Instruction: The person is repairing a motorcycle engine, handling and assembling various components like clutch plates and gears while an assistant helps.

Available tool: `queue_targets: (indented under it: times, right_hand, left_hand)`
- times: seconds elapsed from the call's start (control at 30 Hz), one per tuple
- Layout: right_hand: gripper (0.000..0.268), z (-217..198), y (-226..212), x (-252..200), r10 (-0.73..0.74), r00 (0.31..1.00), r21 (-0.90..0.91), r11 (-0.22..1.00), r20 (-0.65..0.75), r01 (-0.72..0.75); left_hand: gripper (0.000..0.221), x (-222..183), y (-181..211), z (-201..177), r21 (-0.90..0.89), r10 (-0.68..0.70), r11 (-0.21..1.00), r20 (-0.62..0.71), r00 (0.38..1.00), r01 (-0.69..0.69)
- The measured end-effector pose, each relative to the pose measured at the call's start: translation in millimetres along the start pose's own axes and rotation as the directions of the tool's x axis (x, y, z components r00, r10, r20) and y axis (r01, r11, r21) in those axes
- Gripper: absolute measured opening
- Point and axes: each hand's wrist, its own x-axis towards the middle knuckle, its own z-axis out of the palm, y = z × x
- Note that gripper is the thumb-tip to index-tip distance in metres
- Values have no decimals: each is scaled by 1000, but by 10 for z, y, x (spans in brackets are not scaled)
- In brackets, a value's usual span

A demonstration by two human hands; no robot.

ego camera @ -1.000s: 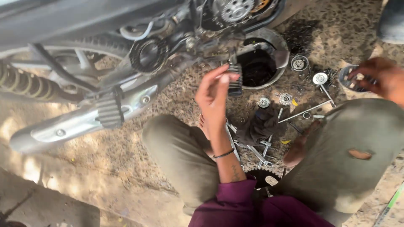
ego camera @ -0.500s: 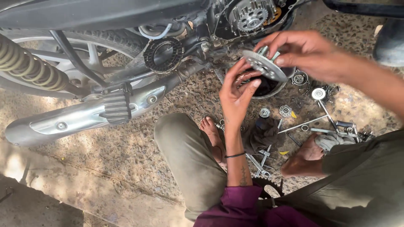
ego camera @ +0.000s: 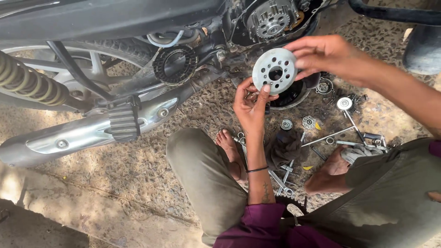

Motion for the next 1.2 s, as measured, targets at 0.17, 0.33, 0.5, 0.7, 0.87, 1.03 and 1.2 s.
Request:
queue_targets:
  times: [0.17,0.33,0.5,0.7,0.87,1.03,1.2]
  right_hand:
    - [39,21,166,-16,-113,990,-124,987,-82,102]
    - [23,19,207,11,-284,929,-351,917,-238,191]
    - [11,-51,484,223,-564,747,-524,780,-352,342]
    - [14,-63,514,418,-584,708,-553,768,-397,324]
    - [12,-36,458,491,-557,710,-539,790,-430,292]
    - [12,-25,434,524,-541,696,-500,815,-473,294]
    - [12,-62,358,524,-627,673,-618,722,-393,311]
  left_hand:
    - [34,3,-62,-3,-13,-2,1000,16,1000,2]
    - [25,203,-145,92,273,68,961,-39,997,-55]
    - [17,577,-270,305,603,319,763,-40,947,-232]
    - [17,747,-203,302,655,247,744,-90,965,-129]
    - [19,911,-349,279,480,207,869,-127,970,-122]
    - [16,932,-385,267,260,178,955,-126,976,-140]
    - [17,921,-383,310,285,225,943,-167,960,-172]
